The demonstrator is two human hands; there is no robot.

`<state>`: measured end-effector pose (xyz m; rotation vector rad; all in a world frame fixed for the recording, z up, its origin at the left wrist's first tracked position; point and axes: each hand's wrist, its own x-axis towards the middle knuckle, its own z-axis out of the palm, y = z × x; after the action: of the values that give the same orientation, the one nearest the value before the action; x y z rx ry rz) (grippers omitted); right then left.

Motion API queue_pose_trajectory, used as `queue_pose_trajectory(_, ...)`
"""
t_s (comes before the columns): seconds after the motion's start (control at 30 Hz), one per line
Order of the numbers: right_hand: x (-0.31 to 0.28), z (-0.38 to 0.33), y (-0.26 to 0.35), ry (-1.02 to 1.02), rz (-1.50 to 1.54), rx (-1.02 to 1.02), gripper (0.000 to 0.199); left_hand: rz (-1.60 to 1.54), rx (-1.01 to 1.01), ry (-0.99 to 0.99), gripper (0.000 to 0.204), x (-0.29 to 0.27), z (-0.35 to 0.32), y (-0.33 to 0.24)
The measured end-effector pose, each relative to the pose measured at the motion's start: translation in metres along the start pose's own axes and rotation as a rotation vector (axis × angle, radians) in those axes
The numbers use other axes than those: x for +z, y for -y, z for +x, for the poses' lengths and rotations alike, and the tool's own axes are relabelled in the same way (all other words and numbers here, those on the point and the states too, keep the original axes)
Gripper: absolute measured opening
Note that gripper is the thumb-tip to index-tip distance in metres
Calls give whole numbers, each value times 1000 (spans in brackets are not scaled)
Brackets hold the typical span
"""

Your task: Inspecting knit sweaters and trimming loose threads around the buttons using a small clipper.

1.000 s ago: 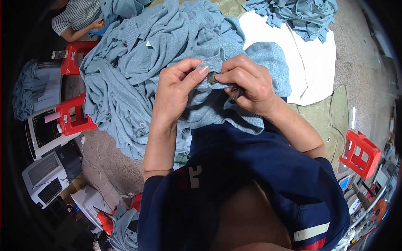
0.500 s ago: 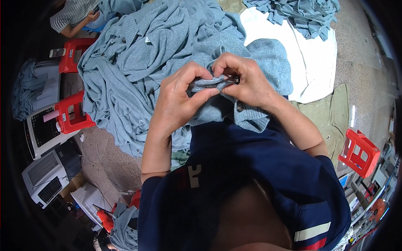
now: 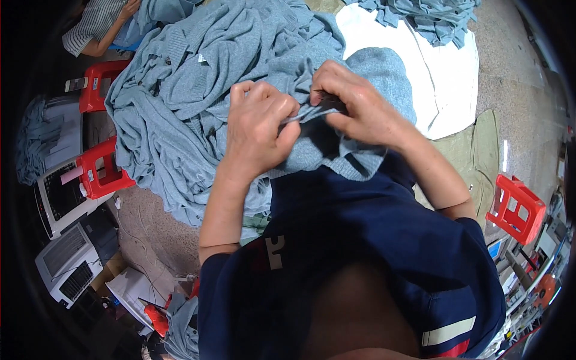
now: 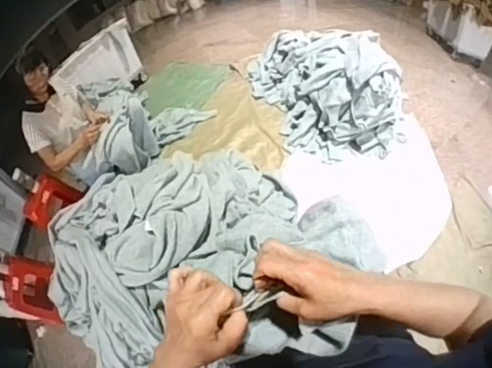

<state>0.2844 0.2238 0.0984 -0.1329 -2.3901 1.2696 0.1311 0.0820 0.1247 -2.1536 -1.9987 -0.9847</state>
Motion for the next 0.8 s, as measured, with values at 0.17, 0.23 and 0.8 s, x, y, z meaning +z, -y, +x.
queue_pose_trajectory(0.17, -51, -17, -20, 167, -325, 115, 28, 87, -66, 430, 10, -21, -11, 5)
queue_pose_trajectory(0.23, -58, -29, -31, 110, -185, 224, 29, 100, -107, 503, 14, -28, -17, 13)
queue_pose_trajectory(0.8, -40, -79, -36, -133, 79, 298, 26, 42, -403, 365, 15, -53, -62, 35)
